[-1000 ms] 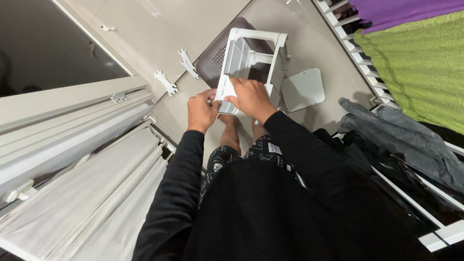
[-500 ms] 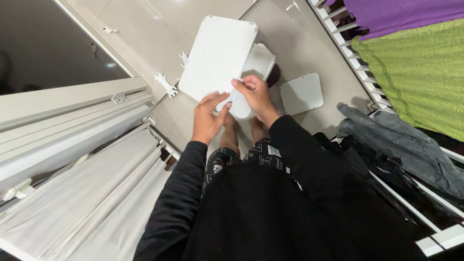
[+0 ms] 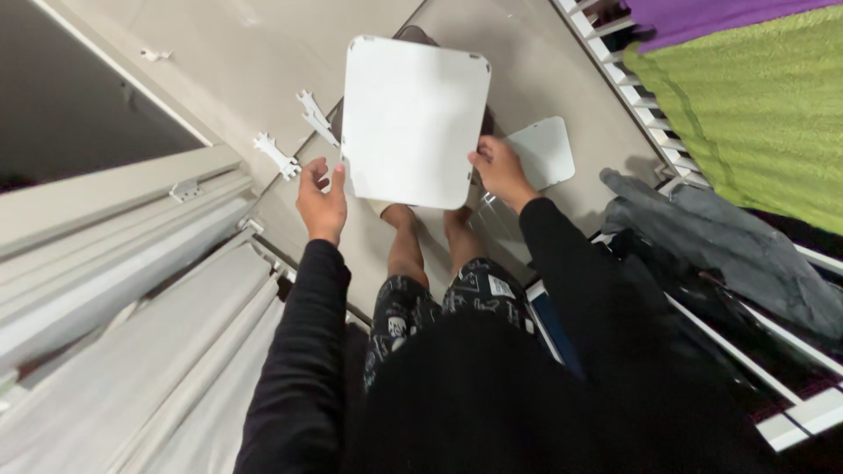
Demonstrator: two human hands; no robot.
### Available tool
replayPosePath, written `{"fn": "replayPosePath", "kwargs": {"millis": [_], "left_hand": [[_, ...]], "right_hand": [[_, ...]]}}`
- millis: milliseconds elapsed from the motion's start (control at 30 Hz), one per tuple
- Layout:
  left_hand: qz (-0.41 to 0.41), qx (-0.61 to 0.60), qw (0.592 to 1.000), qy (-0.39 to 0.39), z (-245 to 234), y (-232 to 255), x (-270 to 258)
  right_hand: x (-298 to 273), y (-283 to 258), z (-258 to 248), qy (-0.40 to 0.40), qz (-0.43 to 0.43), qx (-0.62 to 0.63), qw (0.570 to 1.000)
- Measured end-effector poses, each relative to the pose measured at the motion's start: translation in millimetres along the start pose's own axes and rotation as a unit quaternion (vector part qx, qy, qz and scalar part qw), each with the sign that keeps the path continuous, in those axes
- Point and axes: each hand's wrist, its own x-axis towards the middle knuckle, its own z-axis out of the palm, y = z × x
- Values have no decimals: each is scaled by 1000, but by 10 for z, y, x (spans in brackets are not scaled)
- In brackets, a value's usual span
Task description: The person assembles a small white plastic stool by hand. They connect multiple white plastic brackets to form the frame, then attach a white seat panel to the assembled frame.
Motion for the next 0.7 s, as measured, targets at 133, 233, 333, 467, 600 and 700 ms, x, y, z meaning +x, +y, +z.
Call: {"fn": "replayPosePath", "kwargs": {"millis": [133,233,333,467,600,700], "left_hand": [[10,-8,995,-100,102,-107,285],[-3,14,991,-135,176,-131,346],[5,65,987,-144,97,-161,265],[-101,-4,976,-194,-2,-132,123],[-178,-45,969,-164,57,-99,-48],[-104,-15,986,-126,143,-85,-95]], "right_hand": [[-31,16,-27,-37,-13,77,996],[-95,-67,-20,32,59,23,997],[-154,-143,-4,-1,141,80,987],[-96,-232,-34,6,23,39,999],[-22,-332,-94,14,71,-33,997],[-43,-424,-142,28,89,-49,994]]}}
